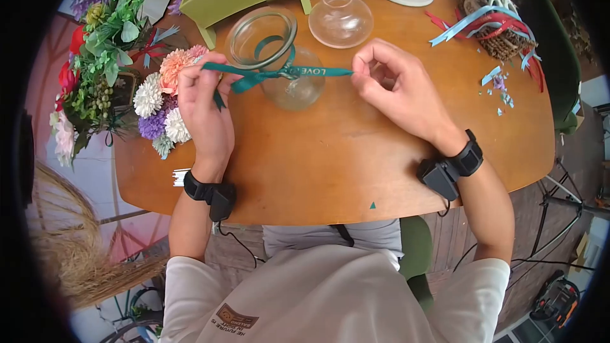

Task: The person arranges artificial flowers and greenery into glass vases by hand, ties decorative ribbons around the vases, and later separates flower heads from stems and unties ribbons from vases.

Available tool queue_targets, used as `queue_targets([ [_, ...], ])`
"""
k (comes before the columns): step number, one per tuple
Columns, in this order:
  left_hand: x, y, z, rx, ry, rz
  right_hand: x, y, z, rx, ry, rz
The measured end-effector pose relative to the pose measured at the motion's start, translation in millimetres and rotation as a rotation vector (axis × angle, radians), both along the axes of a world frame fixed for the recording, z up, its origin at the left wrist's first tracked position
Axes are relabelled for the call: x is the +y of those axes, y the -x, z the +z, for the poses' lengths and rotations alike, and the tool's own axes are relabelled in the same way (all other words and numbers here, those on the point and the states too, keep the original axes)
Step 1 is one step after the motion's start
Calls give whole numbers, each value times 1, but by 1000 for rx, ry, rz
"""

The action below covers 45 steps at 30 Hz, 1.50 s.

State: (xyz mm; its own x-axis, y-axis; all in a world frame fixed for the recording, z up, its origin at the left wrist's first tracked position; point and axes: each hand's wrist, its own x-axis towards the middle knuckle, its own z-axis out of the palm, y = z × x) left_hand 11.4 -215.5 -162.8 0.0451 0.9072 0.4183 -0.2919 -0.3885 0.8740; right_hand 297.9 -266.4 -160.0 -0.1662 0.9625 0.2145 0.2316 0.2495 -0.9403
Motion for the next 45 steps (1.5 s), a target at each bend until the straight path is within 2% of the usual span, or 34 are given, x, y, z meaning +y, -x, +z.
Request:
queue_targets([
  [5, 6, 10, 7, -152, 23, 151, 1, 4, -2, 7, -2, -6],
  [10, 10, 22, 19, -159, 6, 164, 2, 2, -3, 11, 12, -32],
  [12, 16, 30, 20, -274, -15, 309, 4, -1, -5, 5, 6, -54],
  [14, 18, 34, 24, -274, -27, 324, 5, -4, -4, -9, -33, -86],
  [16, 15, 35, 31, -467, -10, 295, 4, -5, 0, 9, -30, -97],
  [18, 10, 34, 38, -377, -93, 233, 3, -5, 2, 51, -24, -60],
  [19, 4, 30, 41, -415, -84, 57, 2, -6, 3, 62, -33, -67],
  [20, 0, 28, 45, -451, -73, -120, 0, -7, 3, 61, -25, 40],
  [21, 2, 34, 45, -539, 48, -372, -1, -10, 2, 58, -17, 147],
  [22, 6, 36, 38, -466, -16, -571, -2, -13, 0, 115, 29, 312],
  [24, 7, 33, 34, -220, -117, -660, -7, -15, 18, -112, 110, 563],
  [25, 6, 30, 33, -215, -119, -662, -9, -13, 19, -109, 105, 561],
  [27, 0, 23, 28, -12, -78, -379, -13, -7, 21, -99, 248, 673],
  [28, -1, 17, 25, -9, -78, -380, -15, -5, 22, -96, 246, 672],
  [30, -1, 9, 19, 202, -55, -133, -17, -2, 24, -150, 284, 476],
  [31, 4, 17, 10, 234, -20, -186, -16, 1, 23, -147, 282, 474],
  [32, 2, 11, 9, 238, -23, -190, -14, 4, 20, -134, 223, 372],
  [33, -2, 1, 8, 271, -78, -163, -14, 7, 17, -112, 164, 266],
  [34, -5, -6, 8, 297, -132, -132, -14, 9, 18, -106, 162, 263],
  [37, -11, -10, 10, 364, -54, -205, -14, 20, 17, -107, -147, 20],
  [41, -12, -14, 7, 432, -41, -241, -8, 28, 5, -108, -236, -40],
  [43, -12, -15, 6, 454, -73, -252, -3, 27, -8, -169, -380, -4],
  [45, -14, -16, 7, 424, -71, -248, -5, 25, -8, -189, -351, 10],
])
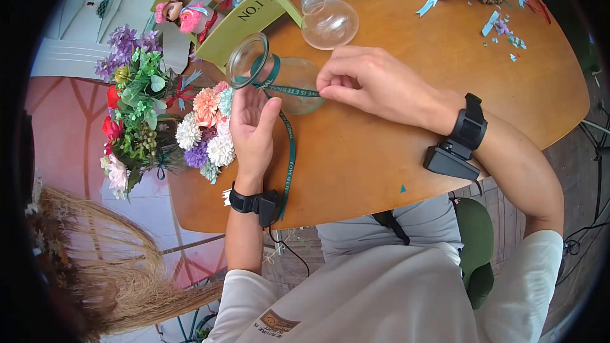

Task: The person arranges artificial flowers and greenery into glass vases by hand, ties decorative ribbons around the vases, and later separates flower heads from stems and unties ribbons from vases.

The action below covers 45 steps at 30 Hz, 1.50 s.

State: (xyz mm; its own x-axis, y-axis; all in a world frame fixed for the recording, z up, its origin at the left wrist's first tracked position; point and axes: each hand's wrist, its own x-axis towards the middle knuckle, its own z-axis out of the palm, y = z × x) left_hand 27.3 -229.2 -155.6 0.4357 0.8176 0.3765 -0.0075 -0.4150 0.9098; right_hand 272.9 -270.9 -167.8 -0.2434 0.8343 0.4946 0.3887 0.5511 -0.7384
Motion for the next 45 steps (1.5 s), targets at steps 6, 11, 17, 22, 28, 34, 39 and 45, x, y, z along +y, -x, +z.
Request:
queue_targets([
  [6, 0, 0, 0, -9, 25, -4, -10, -6, 17, -132, 186, 172],
  [11, 1, 1, -2, -9, 21, -5, -19, -6, 23, -193, 346, 430],
  [17, 3, 4, -6, -16, -15, -3, -25, -8, 24, -272, 427, 597],
  [22, 4, 14, -2, -65, -50, -46, -23, -16, 29, -289, 568, 711],
  [28, -6, 16, 8, 89, -79, 200, -21, -16, 33, -319, 787, 837],
  [34, -17, 11, 11, 172, 164, -54, -27, -3, 36, -313, 776, 915],
  [39, -22, 3, 8, 116, 285, -139, -33, 5, 37, -402, 774, 920],
  [45, -19, 6, 11, 20, 467, -257, -33, 9, 42, -374, 835, 941],
])
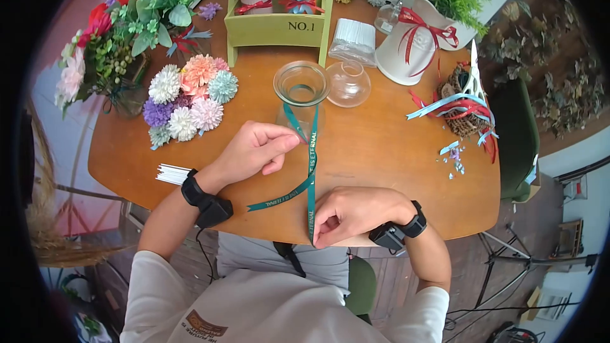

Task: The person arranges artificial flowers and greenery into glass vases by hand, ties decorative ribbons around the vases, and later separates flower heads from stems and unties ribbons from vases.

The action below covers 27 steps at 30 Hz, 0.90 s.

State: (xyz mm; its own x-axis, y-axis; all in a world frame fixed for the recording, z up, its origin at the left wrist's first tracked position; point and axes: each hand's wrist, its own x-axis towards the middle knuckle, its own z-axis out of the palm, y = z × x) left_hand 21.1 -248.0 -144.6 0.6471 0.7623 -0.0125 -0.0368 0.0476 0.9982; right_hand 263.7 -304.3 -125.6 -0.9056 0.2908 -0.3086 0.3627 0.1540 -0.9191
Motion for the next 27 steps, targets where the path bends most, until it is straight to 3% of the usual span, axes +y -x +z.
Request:
queue_targets([
  [7, 4, 5, 8, -96, 121, -93, 1, -1, -6, 26, -67, 73],
  [10, 6, 5, 2, -124, 181, -112, 2, 1, 4, -14, -5, 20],
  [12, 6, 3, 2, -151, 213, -98, 3, -2, 10, -135, -74, -238],
  [14, 6, 1, 0, -182, 246, -86, 8, -8, 0, -49, -203, -267],
  [16, 7, 1, -5, -170, 172, -96, 8, -9, -2, 101, 49, -681],
  [18, 6, 1, -4, -136, 144, -116, 11, -9, -2, 103, 81, -726],
  [21, 4, 0, -3, -61, 84, -119, 9, -5, -5, 379, 229, -780],
  [27, 1, -2, -4, 78, -13, -52, 9, -3, -5, 445, 200, -774],
])
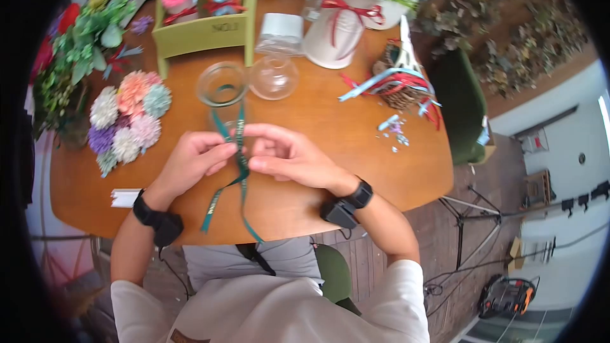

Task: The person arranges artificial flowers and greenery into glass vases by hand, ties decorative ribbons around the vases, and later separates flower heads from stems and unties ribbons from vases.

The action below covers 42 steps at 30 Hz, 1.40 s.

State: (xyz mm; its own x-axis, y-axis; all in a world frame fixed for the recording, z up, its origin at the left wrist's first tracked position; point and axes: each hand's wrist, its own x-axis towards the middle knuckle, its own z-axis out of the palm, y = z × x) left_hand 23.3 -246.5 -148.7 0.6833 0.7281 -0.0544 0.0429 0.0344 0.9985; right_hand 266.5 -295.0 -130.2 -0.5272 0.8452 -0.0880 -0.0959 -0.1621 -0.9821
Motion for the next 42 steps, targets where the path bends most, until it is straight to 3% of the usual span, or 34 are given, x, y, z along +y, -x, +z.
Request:
queue_targets([
  [3, -2, -2, 0, -12, 51, 30, 4, -6, -2, 61, 16, 83],
  [8, -3, 1, 4, -38, 102, 72, 3, -11, -1, 145, 73, 57],
  [15, 8, 11, -4, -354, 13, 314, 13, -26, -7, 294, -5, -163],
  [17, 12, 12, -4, -523, -51, 459, 17, -26, -8, 350, -199, -317],
  [21, 15, 4, 7, -532, -51, 610, 16, -23, 5, 390, -191, -398],
  [23, 17, 6, 3, -506, -34, 592, 20, -26, 2, 369, -138, -428],
  [26, 21, 12, -3, -462, 23, 551, 24, -33, 3, 321, 133, -462],
  [31, 27, 15, -3, -527, 96, 481, 38, -43, -8, 253, 96, -514],
  [35, 30, 21, -3, -580, 12, 518, 56, -45, 14, 188, 70, -499],
  [39, 35, 17, -10, -648, -56, 513, 77, -23, 70, 178, -40, -518],
  [42, 38, 15, -11, -680, -224, 668, 71, -3, 119, 110, -233, -435],
])
